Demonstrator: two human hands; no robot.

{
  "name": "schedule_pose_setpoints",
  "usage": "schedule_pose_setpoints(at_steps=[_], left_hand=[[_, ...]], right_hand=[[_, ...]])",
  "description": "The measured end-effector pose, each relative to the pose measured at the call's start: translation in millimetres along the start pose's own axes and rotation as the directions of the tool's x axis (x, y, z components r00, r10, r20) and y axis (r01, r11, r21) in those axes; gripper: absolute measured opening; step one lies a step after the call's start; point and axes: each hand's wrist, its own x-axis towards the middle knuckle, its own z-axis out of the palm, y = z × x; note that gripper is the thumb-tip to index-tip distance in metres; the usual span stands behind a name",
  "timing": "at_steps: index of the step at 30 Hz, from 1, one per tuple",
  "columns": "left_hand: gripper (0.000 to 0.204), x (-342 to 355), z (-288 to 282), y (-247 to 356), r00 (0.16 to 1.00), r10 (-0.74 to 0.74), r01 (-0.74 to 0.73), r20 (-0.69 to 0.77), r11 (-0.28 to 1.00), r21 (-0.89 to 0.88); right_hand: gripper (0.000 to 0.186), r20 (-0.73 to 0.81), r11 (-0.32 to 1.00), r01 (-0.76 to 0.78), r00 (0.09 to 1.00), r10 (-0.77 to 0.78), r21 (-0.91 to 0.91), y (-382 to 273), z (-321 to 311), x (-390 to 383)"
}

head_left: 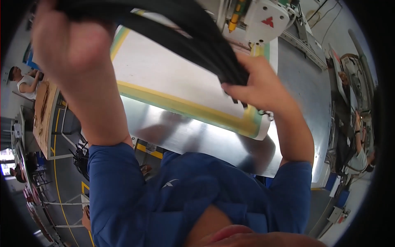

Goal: Sewing a zipper onto a leather or fabric strap using an industrial sewing machine.

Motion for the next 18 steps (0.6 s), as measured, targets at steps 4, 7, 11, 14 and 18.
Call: schedule_pose_setpoints(at_steps=[4,7,11,14,18], left_hand=[[0.021,-33.1,-95.2,-66.4,0.956,0.135,-0.143,-0.262,0.99,-0.013],[0.014,-58.6,-153.0,-93.2,0.722,0.129,0.016,-0.68,0.979,0.203],[0.04,-102.5,-199.8,-128.9,0.507,0.104,0.268,-0.856,0.924,0.271],[0.086,-122.1,-225.1,-119.5,0.443,0.381,0.485,-0.811,0.659,0.575],[0.103,-137.6,-235.3,-87.4,0.476,0.579,0.587,-0.661,0.351,0.73]], right_hand=[[0.016,0.154,0.978,-0.203,0.966,0.207,-0.044,31.0,4.6,-29.8],[0.017,0.242,0.928,-0.309,0.903,0.354,-0.207,53.7,-8.1,-47.1],[0.021,0.298,0.847,-0.256,0.856,0.422,-0.465,82.6,-0.9,-54.7],[0.032,0.271,0.831,-0.262,0.861,0.431,-0.49,97.7,2.4,-58.2],[0.05,0.176,0.907,-0.179,0.949,0.261,-0.382,106.9,-21.4,-77.9]])
